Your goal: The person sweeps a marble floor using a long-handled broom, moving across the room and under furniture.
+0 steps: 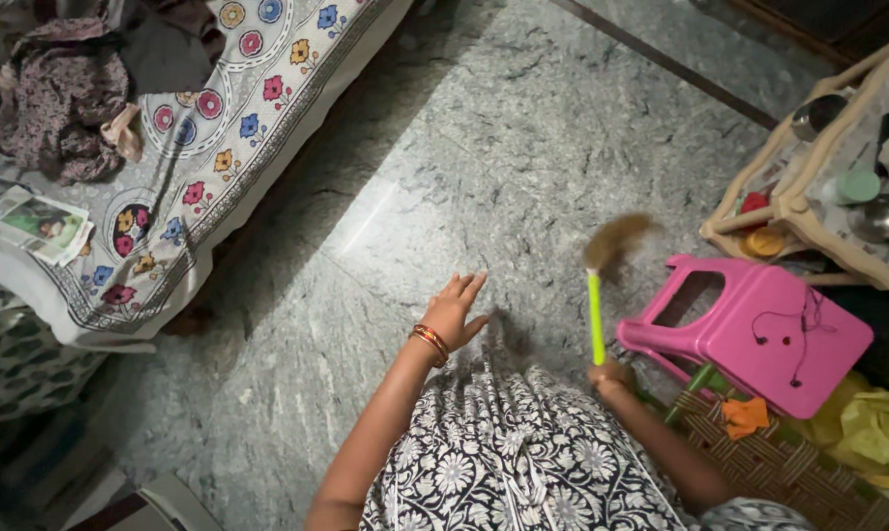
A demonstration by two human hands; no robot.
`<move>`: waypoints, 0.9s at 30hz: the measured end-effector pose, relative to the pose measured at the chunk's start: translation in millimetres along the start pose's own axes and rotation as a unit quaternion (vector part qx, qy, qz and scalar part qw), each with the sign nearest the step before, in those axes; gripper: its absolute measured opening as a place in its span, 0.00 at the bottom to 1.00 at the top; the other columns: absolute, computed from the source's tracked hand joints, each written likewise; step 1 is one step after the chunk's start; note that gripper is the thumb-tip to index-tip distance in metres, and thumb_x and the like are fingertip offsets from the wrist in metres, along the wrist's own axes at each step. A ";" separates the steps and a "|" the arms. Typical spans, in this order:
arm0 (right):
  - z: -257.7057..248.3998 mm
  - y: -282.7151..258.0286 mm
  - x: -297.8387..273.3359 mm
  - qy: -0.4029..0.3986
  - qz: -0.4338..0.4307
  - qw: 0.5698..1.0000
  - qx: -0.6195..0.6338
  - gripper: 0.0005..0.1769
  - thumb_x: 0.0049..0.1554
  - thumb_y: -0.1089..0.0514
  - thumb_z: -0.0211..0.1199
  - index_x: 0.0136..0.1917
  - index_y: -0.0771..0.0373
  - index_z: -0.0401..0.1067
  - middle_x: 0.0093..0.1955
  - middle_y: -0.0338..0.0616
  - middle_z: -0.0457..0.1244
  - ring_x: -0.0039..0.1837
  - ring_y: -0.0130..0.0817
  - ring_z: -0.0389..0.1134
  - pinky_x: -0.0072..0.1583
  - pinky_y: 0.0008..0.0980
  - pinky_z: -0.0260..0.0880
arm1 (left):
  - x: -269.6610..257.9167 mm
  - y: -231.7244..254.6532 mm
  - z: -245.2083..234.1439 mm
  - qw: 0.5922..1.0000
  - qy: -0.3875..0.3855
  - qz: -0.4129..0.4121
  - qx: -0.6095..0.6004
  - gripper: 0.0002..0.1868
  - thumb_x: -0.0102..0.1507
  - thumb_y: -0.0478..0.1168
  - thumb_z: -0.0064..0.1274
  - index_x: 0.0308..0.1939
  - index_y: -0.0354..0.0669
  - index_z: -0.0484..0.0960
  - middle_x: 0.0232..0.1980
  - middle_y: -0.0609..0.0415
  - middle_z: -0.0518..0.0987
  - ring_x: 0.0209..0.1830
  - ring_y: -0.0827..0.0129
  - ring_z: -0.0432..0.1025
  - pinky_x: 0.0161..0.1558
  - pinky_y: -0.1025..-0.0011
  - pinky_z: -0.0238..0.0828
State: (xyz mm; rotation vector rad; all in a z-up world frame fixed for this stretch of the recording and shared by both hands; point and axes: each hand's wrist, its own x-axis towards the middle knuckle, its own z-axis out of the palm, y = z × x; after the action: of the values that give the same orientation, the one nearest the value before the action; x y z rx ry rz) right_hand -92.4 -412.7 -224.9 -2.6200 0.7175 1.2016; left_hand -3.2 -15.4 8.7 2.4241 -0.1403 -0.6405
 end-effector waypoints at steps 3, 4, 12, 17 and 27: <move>-7.4 -58.6 -1.4 -0.001 -0.020 0.998 -0.054 0.20 0.55 0.51 0.62 0.58 0.60 0.78 0.57 0.53 0.72 0.60 0.51 0.74 0.56 0.51 0.77 | -0.7 6.7 0.2 1.000 0.000 -0.002 -0.002 0.46 0.61 0.51 0.60 0.79 0.56 0.53 0.77 0.44 0.61 0.79 0.43 0.51 0.68 0.40 0.56; -15.1 -74.6 -1.8 -0.007 -0.043 0.999 -0.028 0.22 0.55 0.48 0.62 0.60 0.61 0.75 0.57 0.55 0.71 0.60 0.53 0.74 0.57 0.50 0.75 | -0.8 8.8 0.2 1.000 0.002 -0.005 -0.002 0.46 0.61 0.51 0.60 0.79 0.56 0.53 0.77 0.44 0.61 0.79 0.43 0.51 0.68 0.40 0.56; -126.8 -158.5 -14.8 0.056 -0.106 0.991 0.068 0.24 0.54 0.46 0.64 0.60 0.60 0.71 0.56 0.62 0.69 0.59 0.61 0.70 0.58 0.54 0.71 | -3.1 10.5 7.3 0.999 -0.013 -0.044 0.000 0.45 0.62 0.52 0.60 0.78 0.56 0.55 0.78 0.44 0.60 0.79 0.44 0.50 0.68 0.37 0.54; -93.5 -78.0 -8.7 0.007 -0.125 0.992 0.032 0.27 0.55 0.40 0.64 0.61 0.58 0.70 0.55 0.60 0.69 0.57 0.61 0.70 0.54 0.57 0.70 | -8.6 4.7 16.7 0.999 0.008 -0.048 -0.020 0.45 0.61 0.52 0.60 0.78 0.56 0.55 0.78 0.44 0.61 0.79 0.44 0.51 0.68 0.40 0.55; 9.8 -0.8 15.5 -0.111 -0.199 0.965 -0.128 0.24 0.51 0.42 0.65 0.55 0.56 0.78 0.56 0.54 0.70 0.59 0.53 0.72 0.58 0.50 0.73 | -19.4 -11.4 21.7 0.999 0.031 -0.035 -0.021 0.46 0.61 0.52 0.59 0.79 0.54 0.54 0.77 0.42 0.61 0.78 0.42 0.51 0.70 0.43 0.55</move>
State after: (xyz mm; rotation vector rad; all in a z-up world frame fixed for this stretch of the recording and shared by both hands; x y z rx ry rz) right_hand -89.8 -414.1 -243.1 -2.5832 -0.0108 1.4991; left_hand -31.1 -13.2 -5.0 2.4147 -0.0168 -0.5936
